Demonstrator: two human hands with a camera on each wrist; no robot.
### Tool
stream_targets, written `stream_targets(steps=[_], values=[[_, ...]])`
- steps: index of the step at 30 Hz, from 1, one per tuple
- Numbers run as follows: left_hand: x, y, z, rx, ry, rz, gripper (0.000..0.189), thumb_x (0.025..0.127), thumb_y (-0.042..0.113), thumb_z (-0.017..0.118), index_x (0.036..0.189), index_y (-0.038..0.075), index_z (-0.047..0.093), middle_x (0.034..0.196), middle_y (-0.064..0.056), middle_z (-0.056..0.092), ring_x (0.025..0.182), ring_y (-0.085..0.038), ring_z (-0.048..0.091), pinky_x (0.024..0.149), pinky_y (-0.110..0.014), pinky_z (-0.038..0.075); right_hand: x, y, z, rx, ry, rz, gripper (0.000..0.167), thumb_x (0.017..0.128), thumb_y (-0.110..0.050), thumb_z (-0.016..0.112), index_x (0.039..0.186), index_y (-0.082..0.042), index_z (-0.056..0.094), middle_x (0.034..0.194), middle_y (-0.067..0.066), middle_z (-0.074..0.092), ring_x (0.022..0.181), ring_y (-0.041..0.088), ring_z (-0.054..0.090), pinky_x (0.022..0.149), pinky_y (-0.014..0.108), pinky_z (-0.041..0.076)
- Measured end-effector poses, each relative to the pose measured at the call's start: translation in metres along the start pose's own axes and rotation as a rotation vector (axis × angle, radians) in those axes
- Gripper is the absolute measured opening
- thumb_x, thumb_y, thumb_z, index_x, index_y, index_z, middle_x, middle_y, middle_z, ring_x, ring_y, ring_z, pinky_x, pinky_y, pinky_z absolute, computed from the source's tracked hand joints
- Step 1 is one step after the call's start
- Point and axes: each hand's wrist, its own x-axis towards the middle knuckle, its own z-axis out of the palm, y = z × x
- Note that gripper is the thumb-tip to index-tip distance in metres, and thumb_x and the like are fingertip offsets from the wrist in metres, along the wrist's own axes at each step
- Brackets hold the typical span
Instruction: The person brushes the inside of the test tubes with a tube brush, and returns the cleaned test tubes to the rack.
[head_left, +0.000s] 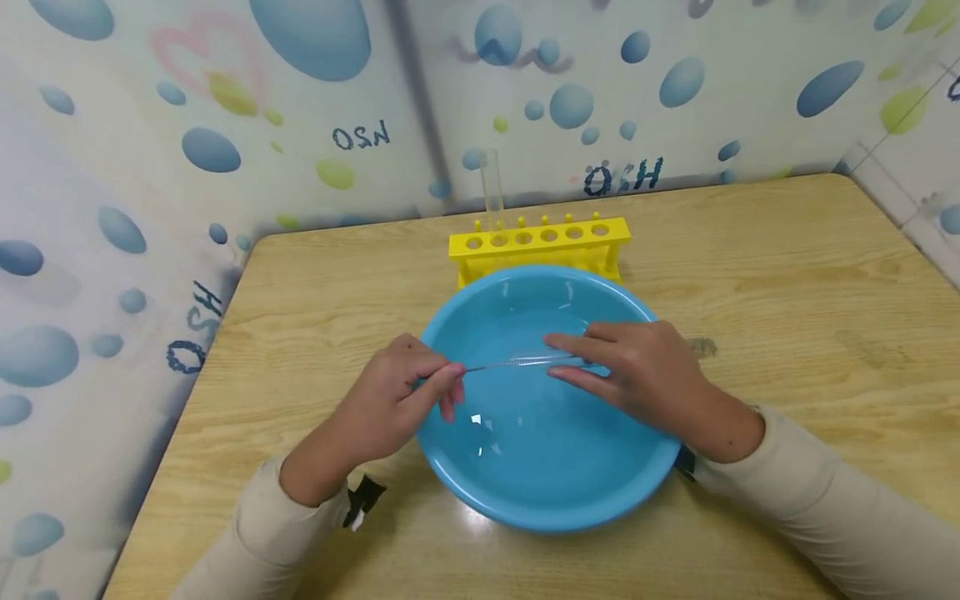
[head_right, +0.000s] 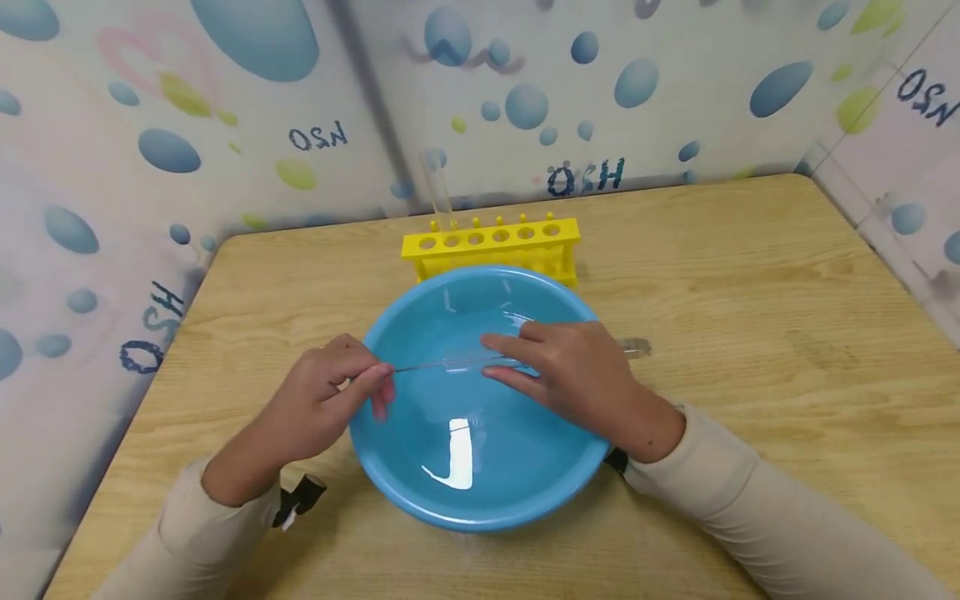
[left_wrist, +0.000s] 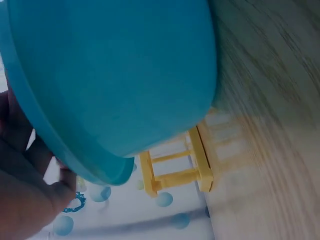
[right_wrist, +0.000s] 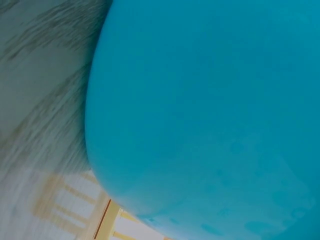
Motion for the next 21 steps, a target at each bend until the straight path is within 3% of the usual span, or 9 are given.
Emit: stream_targets(steps=[2,4,11,15,21], values=[[0.0000,0.0022,-0.0008,-0.068,-0.030,-0.083,0.035,0.103,0.016,0.056,0.069,0.016,0.065,0.061,0.019,0.060,0.085,-0.011,0.052,0.082,-0.037,0.040,0.0003,0.0001,-0.0001,-0.006,-0.001,-0.012,0.045,0.073,-0.032,0.089,0.114,-0.017,0.076,0.077,0.002,0.073,0.060,0.012,0.067,0.052,0.020,0.049],[0.0003,0.0026,-0.0011,-0.079,-0.046,-0.114,0.039,0.105,0.019,0.053,0.066,0.018,0.062,0.059,0.018,0.057,0.085,-0.013,0.051,0.085,-0.039,0.038,0.0004,0.0000,-0.0001,-0.011,-0.002,-0.021,0.045,0.074,-0.032,0.089,0.114,-0.017,0.076,0.077,0.002,0.073,0.060,0.012,0.066,0.052,0.020,0.049],[0.0032,-0.0007,0.0008,-0.029,-0.020,-0.081,0.042,0.106,0.020,0.047,0.064,0.020,0.055,0.058,0.013,0.053,0.072,-0.011,0.052,0.088,-0.042,0.034,0.0001,-0.0004,0.0004,-0.017,0.002,-0.004,0.044,0.073,-0.032,0.089,0.113,-0.018,0.077,0.078,0.001,0.074,0.061,0.011,0.066,0.052,0.019,0.049],[0.0013,-0.0016,0.0014,-0.036,-0.015,-0.117,0.040,0.104,0.018,0.050,0.065,0.019,0.056,0.058,0.011,0.053,0.075,-0.013,0.050,0.088,-0.042,0.034,-0.0008,-0.0011,0.0006,-0.009,0.006,0.015,0.046,0.073,-0.031,0.090,0.114,-0.017,0.077,0.076,0.001,0.072,0.059,0.011,0.064,0.052,0.017,0.047],[0.0029,0.0005,-0.0015,-0.116,-0.040,-0.148,0.033,0.103,0.013,0.054,0.071,0.013,0.061,0.064,0.004,0.057,0.070,-0.015,0.053,0.069,-0.031,0.049,-0.0001,-0.0011,0.0006,-0.016,0.018,0.019,0.046,0.073,-0.031,0.090,0.114,-0.016,0.076,0.072,0.001,0.069,0.057,0.010,0.061,0.051,0.017,0.046]])
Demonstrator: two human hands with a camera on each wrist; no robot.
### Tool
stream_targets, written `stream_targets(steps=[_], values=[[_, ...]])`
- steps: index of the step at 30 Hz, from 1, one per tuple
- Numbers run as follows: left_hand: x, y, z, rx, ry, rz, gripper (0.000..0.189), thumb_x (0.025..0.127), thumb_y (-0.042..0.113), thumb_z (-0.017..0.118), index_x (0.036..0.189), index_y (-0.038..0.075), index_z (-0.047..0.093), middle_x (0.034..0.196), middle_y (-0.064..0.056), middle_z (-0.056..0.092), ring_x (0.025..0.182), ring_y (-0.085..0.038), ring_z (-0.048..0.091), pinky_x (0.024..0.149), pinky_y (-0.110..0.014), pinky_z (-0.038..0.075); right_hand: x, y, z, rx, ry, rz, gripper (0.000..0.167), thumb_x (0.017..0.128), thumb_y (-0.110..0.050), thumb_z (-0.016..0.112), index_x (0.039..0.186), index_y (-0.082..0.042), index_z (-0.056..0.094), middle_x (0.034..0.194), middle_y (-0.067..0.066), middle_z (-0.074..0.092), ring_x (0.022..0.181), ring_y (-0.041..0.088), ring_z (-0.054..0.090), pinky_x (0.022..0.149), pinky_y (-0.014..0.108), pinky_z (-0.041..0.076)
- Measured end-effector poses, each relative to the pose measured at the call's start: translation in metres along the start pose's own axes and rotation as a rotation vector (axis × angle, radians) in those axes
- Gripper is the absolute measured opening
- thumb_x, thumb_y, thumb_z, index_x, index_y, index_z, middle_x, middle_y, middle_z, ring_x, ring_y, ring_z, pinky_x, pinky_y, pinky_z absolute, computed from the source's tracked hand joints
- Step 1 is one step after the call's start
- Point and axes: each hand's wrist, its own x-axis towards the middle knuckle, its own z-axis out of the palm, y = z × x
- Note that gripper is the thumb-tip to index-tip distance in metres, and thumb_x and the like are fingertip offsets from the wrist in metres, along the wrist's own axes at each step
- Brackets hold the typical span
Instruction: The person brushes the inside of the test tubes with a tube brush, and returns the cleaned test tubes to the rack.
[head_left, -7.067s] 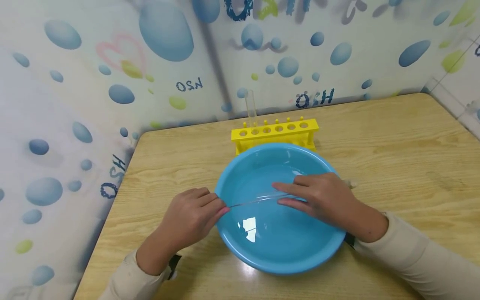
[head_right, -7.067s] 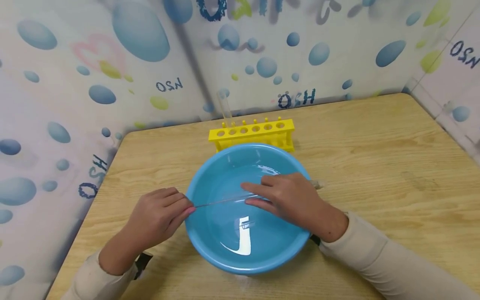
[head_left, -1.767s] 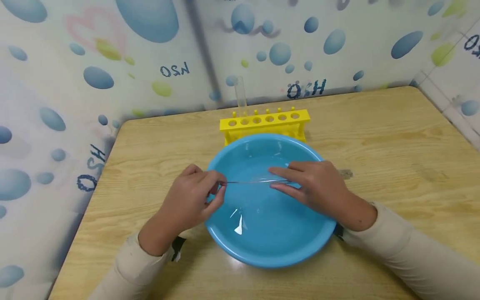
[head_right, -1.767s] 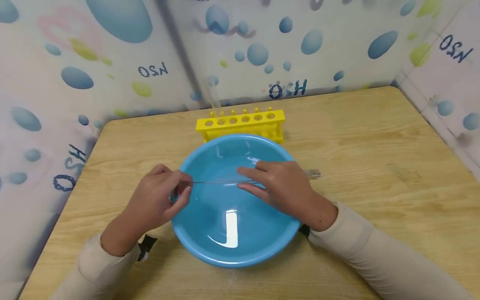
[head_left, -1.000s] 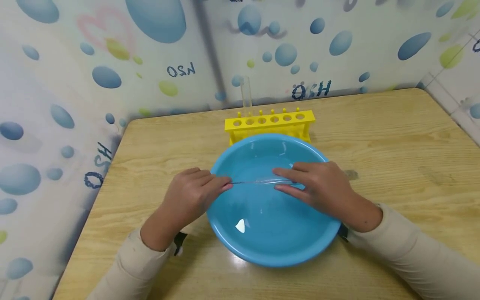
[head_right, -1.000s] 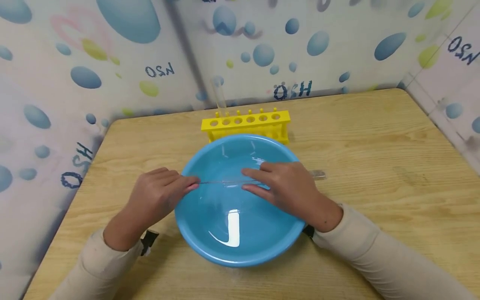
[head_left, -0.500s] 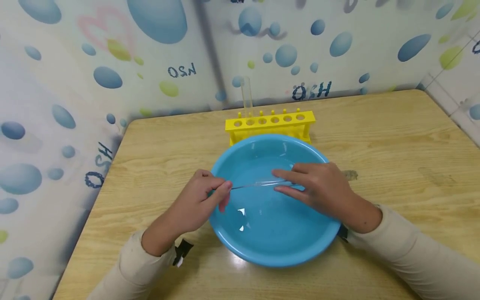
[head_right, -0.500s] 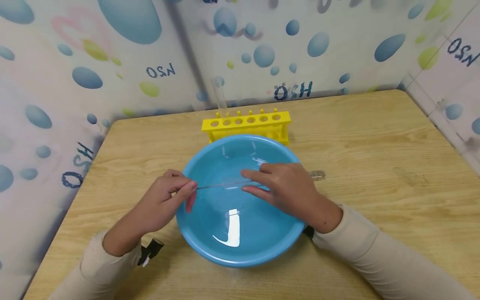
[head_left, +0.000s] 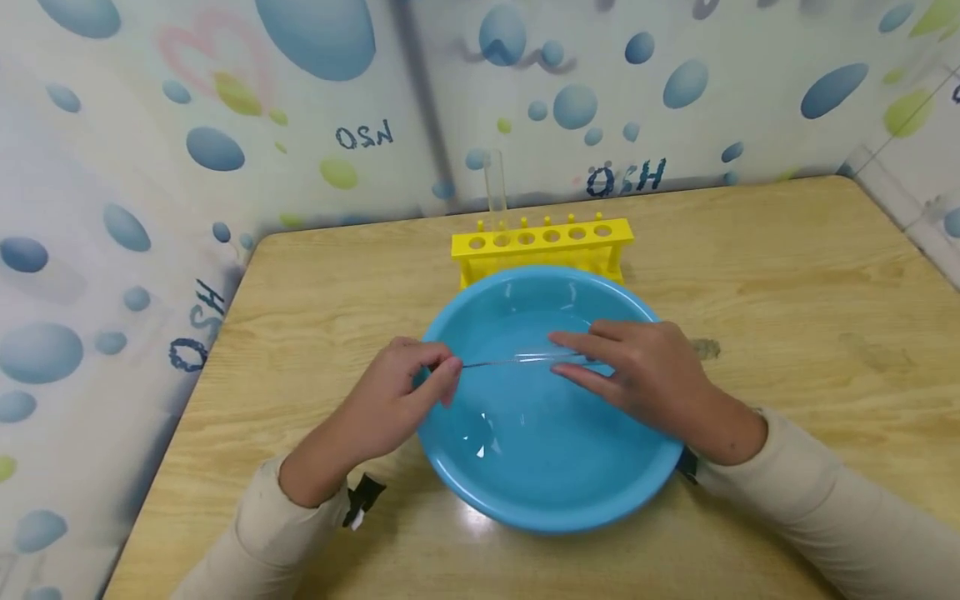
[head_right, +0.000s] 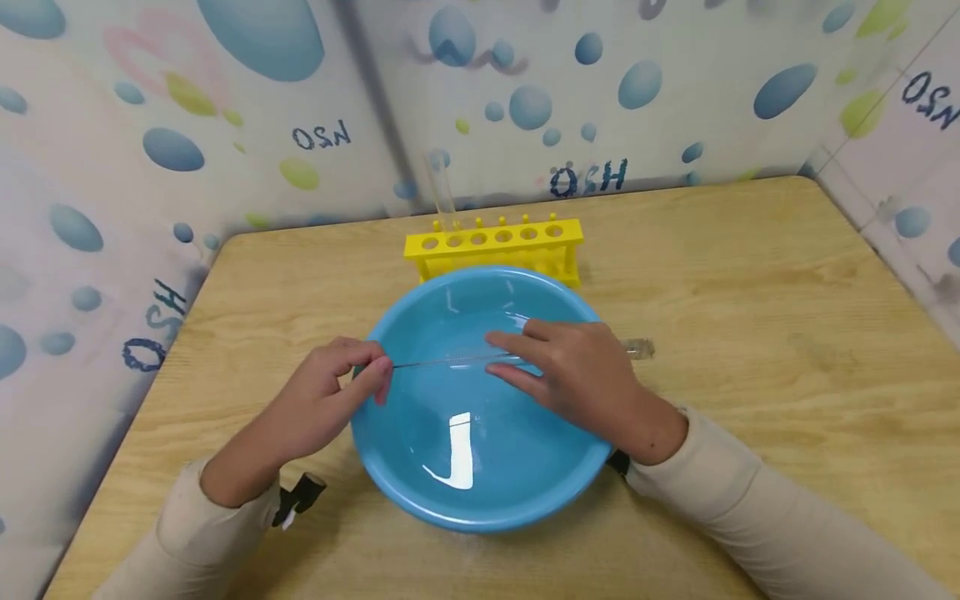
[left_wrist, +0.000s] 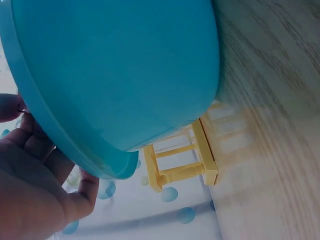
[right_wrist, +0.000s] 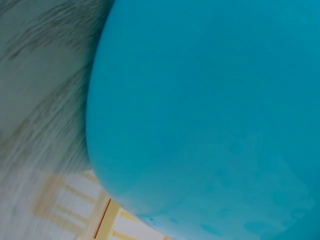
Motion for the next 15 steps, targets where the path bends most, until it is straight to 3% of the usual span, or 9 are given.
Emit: stream_targets(steps=[2,4,7,9,12,15], values=[[0.0012,0.0016,-0.0017,-0.015,-0.010,-0.024,0.028,0.102,0.013,0.056,0.076,0.009,0.064,0.068,0.001,0.061,0.069,-0.015,0.057,0.066,-0.030,0.053,0.0004,0.0006,0.0004,0.002,0.002,-0.007,0.046,0.073,-0.031,0.090,0.114,-0.016,0.076,0.072,0.001,0.069,0.057,0.010,0.061,0.051,0.018,0.046],[0.0014,0.0016,-0.0028,-0.010,-0.015,-0.053,0.023,0.102,0.015,0.058,0.081,0.007,0.067,0.074,0.000,0.065,0.074,-0.014,0.061,0.071,-0.032,0.056,-0.0001,0.0008,0.0009,0.004,-0.005,-0.014,0.046,0.073,-0.031,0.090,0.114,-0.016,0.076,0.073,0.001,0.070,0.058,0.010,0.062,0.052,0.018,0.048],[0.0011,0.0005,-0.0031,0.040,0.013,-0.039,0.016,0.099,0.014,0.063,0.087,0.008,0.072,0.077,0.002,0.069,0.079,-0.012,0.064,0.078,-0.034,0.056,-0.0014,0.0002,0.0011,0.007,-0.026,-0.016,0.045,0.074,-0.031,0.089,0.115,-0.017,0.076,0.077,0.001,0.072,0.061,0.011,0.065,0.055,0.022,0.052],[0.0012,-0.0006,-0.0035,0.101,0.065,0.020,0.011,0.096,0.014,0.068,0.089,0.010,0.074,0.078,0.005,0.071,0.081,-0.010,0.064,0.086,-0.034,0.052,-0.0016,-0.0004,0.0005,0.004,-0.039,-0.010,0.045,0.075,-0.031,0.088,0.116,-0.018,0.076,0.079,0.001,0.073,0.063,0.012,0.066,0.056,0.024,0.054],[0.0012,-0.0021,-0.0041,0.205,0.174,0.173,0.004,0.087,0.011,0.077,0.090,0.010,0.078,0.077,0.006,0.073,0.081,-0.009,0.064,0.088,-0.038,0.042,-0.0008,-0.0008,-0.0004,0.003,-0.048,-0.003,0.044,0.077,-0.031,0.087,0.117,-0.018,0.075,0.080,0.002,0.074,0.064,0.013,0.068,0.057,0.025,0.055],[0.0006,-0.0060,-0.0040,0.287,0.253,0.341,0.016,0.077,0.006,0.084,0.092,0.009,0.079,0.079,0.002,0.075,0.077,-0.011,0.064,0.083,-0.039,0.038,-0.0006,-0.0011,-0.0005,0.001,-0.055,-0.002,0.044,0.078,-0.031,0.086,0.119,-0.018,0.074,0.079,0.001,0.074,0.064,0.012,0.067,0.055,0.023,0.053]])
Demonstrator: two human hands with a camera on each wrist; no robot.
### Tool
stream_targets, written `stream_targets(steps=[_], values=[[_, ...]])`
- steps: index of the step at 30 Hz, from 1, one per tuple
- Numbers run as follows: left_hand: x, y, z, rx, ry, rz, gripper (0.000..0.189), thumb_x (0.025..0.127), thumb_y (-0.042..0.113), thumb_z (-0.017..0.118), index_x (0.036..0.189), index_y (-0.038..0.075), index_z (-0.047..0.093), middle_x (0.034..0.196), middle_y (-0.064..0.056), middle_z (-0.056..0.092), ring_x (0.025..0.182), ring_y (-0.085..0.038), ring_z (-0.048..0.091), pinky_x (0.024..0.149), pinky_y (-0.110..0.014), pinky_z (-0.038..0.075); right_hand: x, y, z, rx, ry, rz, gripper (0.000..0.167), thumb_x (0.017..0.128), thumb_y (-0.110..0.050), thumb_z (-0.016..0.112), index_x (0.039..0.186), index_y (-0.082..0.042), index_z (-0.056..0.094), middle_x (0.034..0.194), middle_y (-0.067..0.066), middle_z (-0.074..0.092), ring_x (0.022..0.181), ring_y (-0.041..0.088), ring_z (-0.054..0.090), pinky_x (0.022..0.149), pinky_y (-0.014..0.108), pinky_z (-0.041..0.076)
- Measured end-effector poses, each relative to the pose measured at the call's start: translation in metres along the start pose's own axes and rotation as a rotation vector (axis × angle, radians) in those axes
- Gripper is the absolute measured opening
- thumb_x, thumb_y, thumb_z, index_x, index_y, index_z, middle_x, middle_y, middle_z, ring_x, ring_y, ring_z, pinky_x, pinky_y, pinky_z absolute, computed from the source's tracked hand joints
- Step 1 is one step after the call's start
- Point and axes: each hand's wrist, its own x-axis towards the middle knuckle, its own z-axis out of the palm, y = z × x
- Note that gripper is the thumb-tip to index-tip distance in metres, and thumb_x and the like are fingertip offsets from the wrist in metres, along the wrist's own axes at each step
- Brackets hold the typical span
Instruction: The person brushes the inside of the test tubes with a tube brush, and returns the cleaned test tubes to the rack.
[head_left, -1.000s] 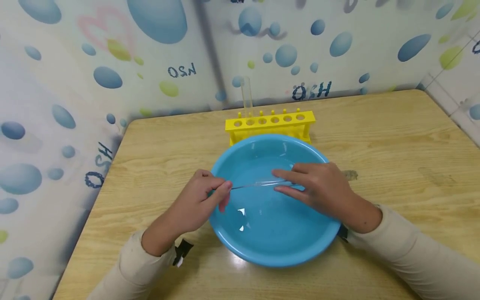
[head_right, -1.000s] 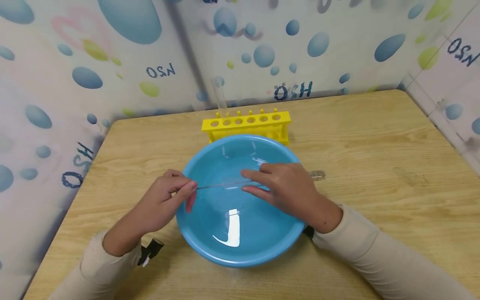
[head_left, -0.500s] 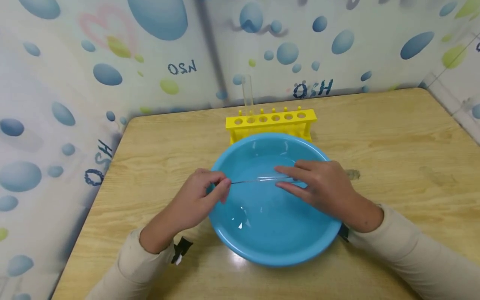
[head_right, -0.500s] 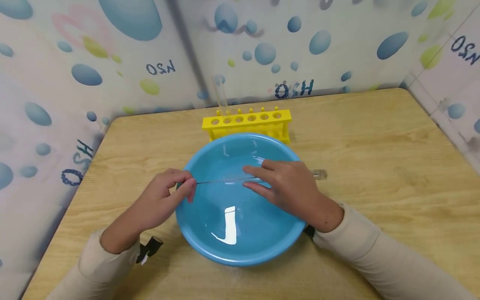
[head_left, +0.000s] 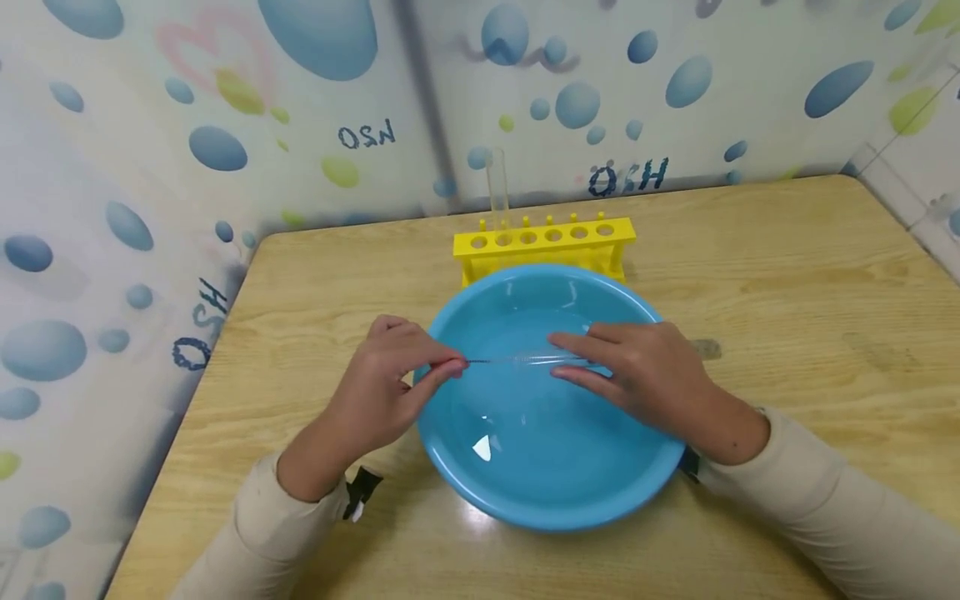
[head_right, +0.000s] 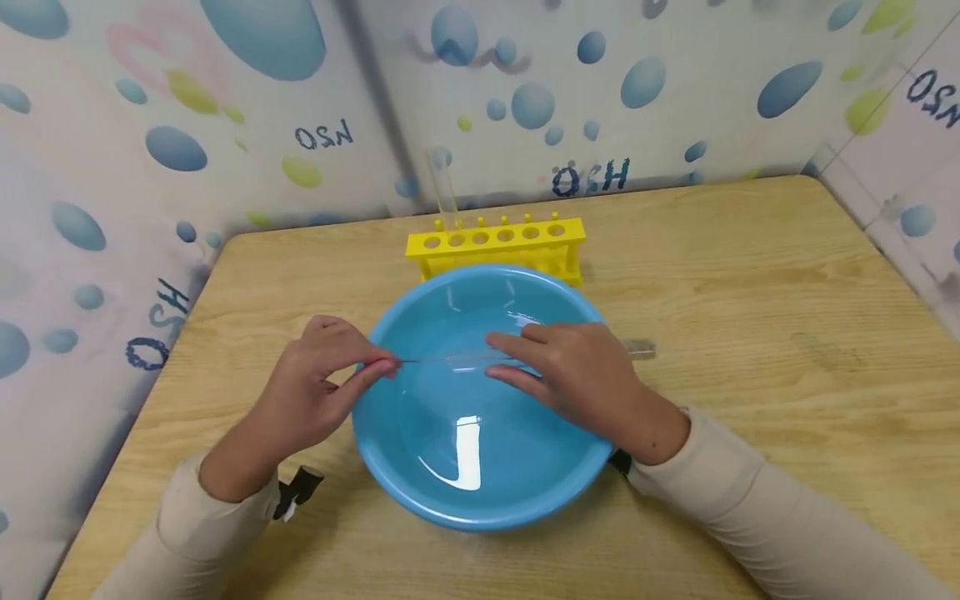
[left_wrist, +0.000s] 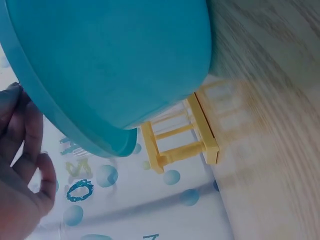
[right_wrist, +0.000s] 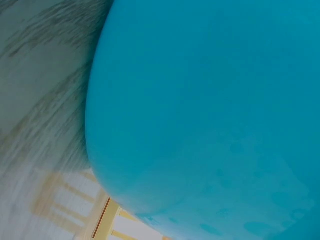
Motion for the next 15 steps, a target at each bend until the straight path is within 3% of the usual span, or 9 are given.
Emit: stream_targets(steps=[2,4,8,11,15], values=[[-0.0011,-0.0016,0.0003,0.037,0.028,0.074,0.020,0.074,0.004,0.086,0.092,0.008,0.079,0.080,0.001,0.075,0.075,-0.013,0.063,0.081,-0.038,0.039,0.0002,-0.0003,-0.0005,-0.003,-0.003,-0.003,0.044,0.079,-0.032,0.085,0.119,-0.018,0.074,0.078,0.001,0.074,0.063,0.012,0.067,0.054,0.021,0.051],[-0.0013,-0.0025,0.0005,0.061,0.035,0.108,0.019,0.075,0.006,0.085,0.092,0.008,0.078,0.082,0.000,0.075,0.076,-0.014,0.064,0.080,-0.037,0.040,0.0006,-0.0005,-0.0011,0.000,0.000,-0.006,0.043,0.079,-0.032,0.085,0.118,-0.017,0.074,0.076,0.001,0.073,0.062,0.011,0.066,0.054,0.021,0.051],[0.0003,-0.0020,0.0001,0.065,0.002,0.091,0.013,0.081,0.010,0.082,0.093,0.008,0.077,0.081,0.001,0.074,0.078,-0.012,0.064,0.076,-0.033,0.046,0.0018,0.0003,-0.0025,0.002,0.019,-0.007,0.044,0.076,-0.031,0.087,0.116,-0.015,0.075,0.074,0.001,0.072,0.060,0.011,0.065,0.053,0.021,0.050],[0.0010,-0.0010,0.0001,0.085,-0.028,0.082,0.017,0.079,0.012,0.084,0.094,0.009,0.076,0.079,0.002,0.073,0.073,-0.009,0.063,0.070,-0.030,0.048,0.0023,0.0005,-0.0028,-0.002,0.025,-0.007,0.044,0.076,-0.031,0.088,0.115,-0.015,0.075,0.076,0.002,0.072,0.062,0.012,0.066,0.053,0.022,0.051],[0.0012,-0.0019,0.0010,0.177,-0.022,0.149,0.024,0.075,0.015,0.088,0.094,0.010,0.075,0.081,0.001,0.075,0.067,-0.008,0.064,0.066,-0.029,0.047,0.0024,-0.0003,-0.0024,-0.007,0.012,-0.002,0.043,0.077,-0.032,0.087,0.115,-0.015,0.075,0.079,0.002,0.073,0.064,0.013,0.068,0.054,0.023,0.053]])
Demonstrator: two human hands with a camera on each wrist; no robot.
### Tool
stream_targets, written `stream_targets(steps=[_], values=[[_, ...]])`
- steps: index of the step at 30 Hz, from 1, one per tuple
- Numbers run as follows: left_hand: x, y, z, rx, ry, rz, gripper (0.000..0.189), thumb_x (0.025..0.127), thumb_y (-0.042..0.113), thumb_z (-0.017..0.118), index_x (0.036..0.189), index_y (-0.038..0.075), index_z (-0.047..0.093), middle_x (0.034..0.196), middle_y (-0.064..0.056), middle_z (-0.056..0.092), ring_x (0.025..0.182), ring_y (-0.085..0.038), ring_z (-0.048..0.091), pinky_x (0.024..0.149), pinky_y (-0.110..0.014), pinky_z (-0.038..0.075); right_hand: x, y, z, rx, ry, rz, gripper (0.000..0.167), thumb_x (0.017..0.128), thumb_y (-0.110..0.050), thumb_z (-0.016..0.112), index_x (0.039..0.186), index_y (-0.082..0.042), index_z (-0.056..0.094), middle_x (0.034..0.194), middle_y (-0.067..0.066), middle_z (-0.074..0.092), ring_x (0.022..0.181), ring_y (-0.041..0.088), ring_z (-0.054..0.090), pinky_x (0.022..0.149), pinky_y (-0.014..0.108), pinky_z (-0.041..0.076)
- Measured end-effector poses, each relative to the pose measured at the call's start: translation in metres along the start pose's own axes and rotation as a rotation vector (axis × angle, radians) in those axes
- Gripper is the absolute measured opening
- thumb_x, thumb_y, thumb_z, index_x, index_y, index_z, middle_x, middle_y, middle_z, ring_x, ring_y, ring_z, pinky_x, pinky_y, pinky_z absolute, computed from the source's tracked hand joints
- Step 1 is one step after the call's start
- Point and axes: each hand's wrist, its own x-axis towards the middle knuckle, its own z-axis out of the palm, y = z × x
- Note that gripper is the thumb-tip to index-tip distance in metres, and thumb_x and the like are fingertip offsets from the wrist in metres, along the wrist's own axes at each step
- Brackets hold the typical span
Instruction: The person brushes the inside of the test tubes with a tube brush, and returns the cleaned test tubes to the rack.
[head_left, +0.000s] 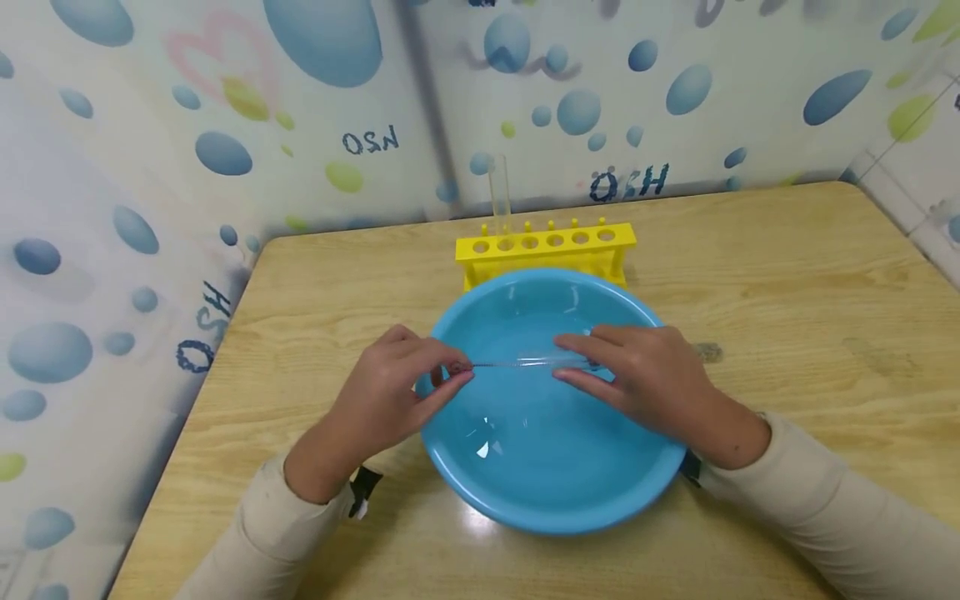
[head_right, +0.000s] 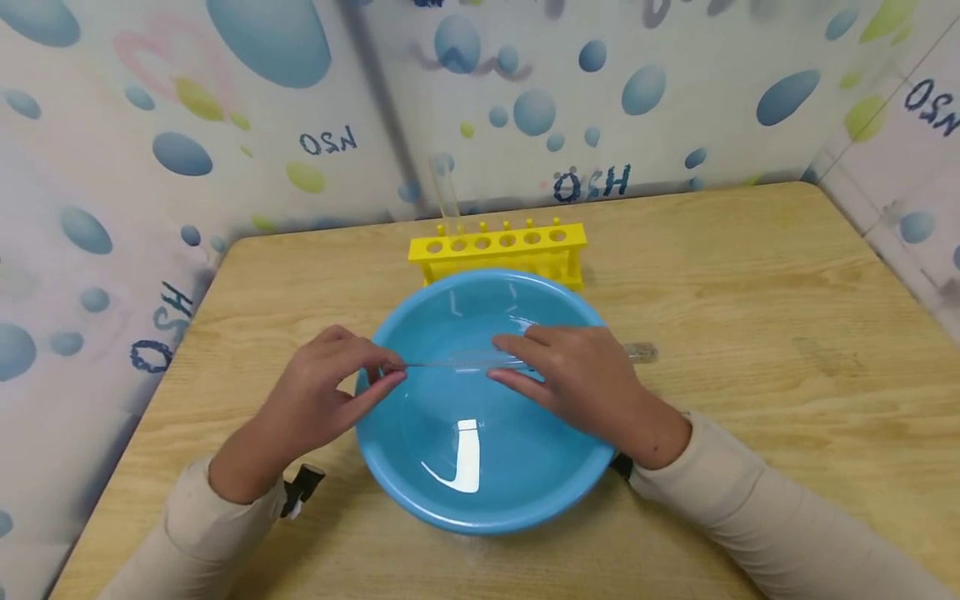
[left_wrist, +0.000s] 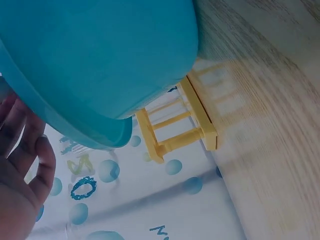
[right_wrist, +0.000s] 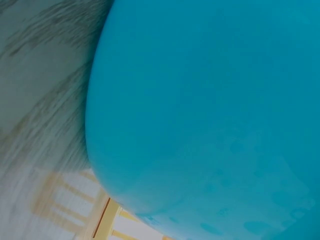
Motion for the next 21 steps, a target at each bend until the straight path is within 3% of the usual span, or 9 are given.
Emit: stream_targets(steps=[6,10,12,16,18,21], values=[[-0.003,-0.004,0.003,0.128,0.035,0.107,0.029,0.076,0.019,0.087,0.102,0.011,0.079,0.085,-0.001,0.078,0.071,-0.012,0.071,0.067,-0.032,0.048,-0.002,0.000,0.002,0.000,-0.010,-0.002,0.043,0.076,-0.034,0.087,0.114,-0.016,0.075,0.080,0.001,0.074,0.065,0.013,0.068,0.055,0.024,0.053],[-0.005,-0.004,0.004,0.081,0.009,0.099,0.021,0.087,0.028,0.078,0.099,0.010,0.080,0.084,0.000,0.078,0.073,-0.012,0.072,0.069,-0.032,0.049,-0.003,0.001,0.002,-0.002,-0.003,-0.013,0.043,0.077,-0.033,0.087,0.115,-0.017,0.075,0.077,0.001,0.073,0.062,0.012,0.066,0.052,0.020,0.049],[-0.004,-0.003,0.005,-0.018,-0.015,0.056,0.016,0.091,0.025,0.074,0.091,0.010,0.079,0.080,0.002,0.076,0.071,-0.009,0.069,0.071,-0.031,0.048,-0.003,0.001,0.002,-0.002,0.009,-0.018,0.044,0.076,-0.032,0.087,0.116,-0.017,0.075,0.076,0.001,0.073,0.061,0.012,0.066,0.052,0.019,0.048],[-0.003,0.001,0.005,-0.216,-0.067,-0.090,0.013,0.092,0.012,0.071,0.079,0.012,0.075,0.071,0.008,0.070,0.069,-0.003,0.060,0.071,-0.029,0.046,-0.002,0.002,0.002,0.004,0.030,-0.026,0.043,0.077,-0.033,0.087,0.116,-0.018,0.076,0.074,0.000,0.072,0.060,0.011,0.065,0.052,0.018,0.047],[-0.003,0.004,0.004,-0.250,-0.099,-0.155,0.017,0.093,0.011,0.070,0.076,0.014,0.071,0.068,0.011,0.067,0.069,-0.002,0.055,0.070,-0.028,0.045,-0.002,0.002,0.002,0.004,0.028,-0.030,0.042,0.078,-0.034,0.086,0.116,-0.018,0.076,0.075,0.000,0.072,0.060,0.011,0.065,0.052,0.019,0.048],[-0.003,0.006,0.005,-0.222,-0.146,-0.189,0.022,0.095,0.013,0.067,0.074,0.016,0.067,0.064,0.013,0.061,0.068,-0.004,0.050,0.068,-0.027,0.045,-0.002,0.001,0.001,0.001,0.016,-0.036,0.042,0.078,-0.034,0.086,0.115,-0.018,0.076,0.077,0.001,0.073,0.062,0.012,0.067,0.054,0.020,0.050]])
